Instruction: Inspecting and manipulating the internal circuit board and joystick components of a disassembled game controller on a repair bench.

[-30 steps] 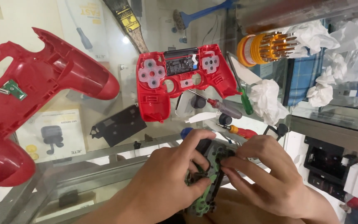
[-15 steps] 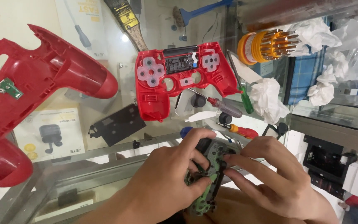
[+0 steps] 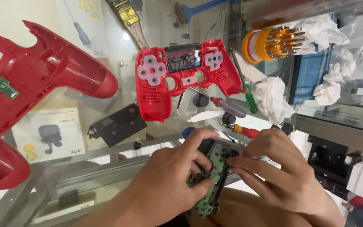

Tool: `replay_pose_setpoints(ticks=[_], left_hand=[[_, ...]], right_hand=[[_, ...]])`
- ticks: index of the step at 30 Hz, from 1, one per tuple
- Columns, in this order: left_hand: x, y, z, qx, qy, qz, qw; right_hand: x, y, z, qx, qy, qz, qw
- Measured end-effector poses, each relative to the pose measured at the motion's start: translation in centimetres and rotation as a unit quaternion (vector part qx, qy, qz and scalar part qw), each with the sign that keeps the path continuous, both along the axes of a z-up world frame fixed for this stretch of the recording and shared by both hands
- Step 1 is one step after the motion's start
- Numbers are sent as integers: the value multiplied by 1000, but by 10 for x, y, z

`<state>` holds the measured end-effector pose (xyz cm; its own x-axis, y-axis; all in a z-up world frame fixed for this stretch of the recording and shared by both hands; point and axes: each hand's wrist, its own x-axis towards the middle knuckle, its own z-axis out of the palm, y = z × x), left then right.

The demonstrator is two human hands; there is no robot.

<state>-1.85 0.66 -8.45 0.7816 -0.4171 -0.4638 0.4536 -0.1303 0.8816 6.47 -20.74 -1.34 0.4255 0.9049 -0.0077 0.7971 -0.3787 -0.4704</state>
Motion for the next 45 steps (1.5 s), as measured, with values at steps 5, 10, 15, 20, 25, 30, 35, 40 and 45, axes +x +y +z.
replay_pose_setpoints(ticks=[5, 10, 15, 20, 25, 30, 35, 40, 45], left_hand=[[-2, -1, -2, -5, -18, 3, 1000], [-1, -1, -3, -4, -18, 1, 1000], [-5, -5, -7, -7, -39, 17, 999], [-3, -1, -3, -6, -25, 9, 1000], [-3, -3, -3, 2, -46, 25, 999], [4, 2, 4, -2, 33, -19, 999], [12, 2, 10, 25, 65, -44, 997], [17, 4, 13, 22, 86, -60, 994], [13, 0, 10, 34, 66, -34, 997]], right_hand=[[0, 1, 1, 8, 1, -10, 1000], [-3, 2, 2, -13, -30, 12, 999], [-8, 5, 4, -33, -79, 41, 995], [-4, -1, 6, -9, -74, 11, 997], [-4, -14, -1, 64, 7, -78, 995], [-7, -38, -23, 222, 137, -205, 943], [-4, -50, -33, 273, 281, -226, 892], [-4, -52, -35, 248, 316, -228, 887], [-10, -57, -37, 211, 337, -241, 885]])
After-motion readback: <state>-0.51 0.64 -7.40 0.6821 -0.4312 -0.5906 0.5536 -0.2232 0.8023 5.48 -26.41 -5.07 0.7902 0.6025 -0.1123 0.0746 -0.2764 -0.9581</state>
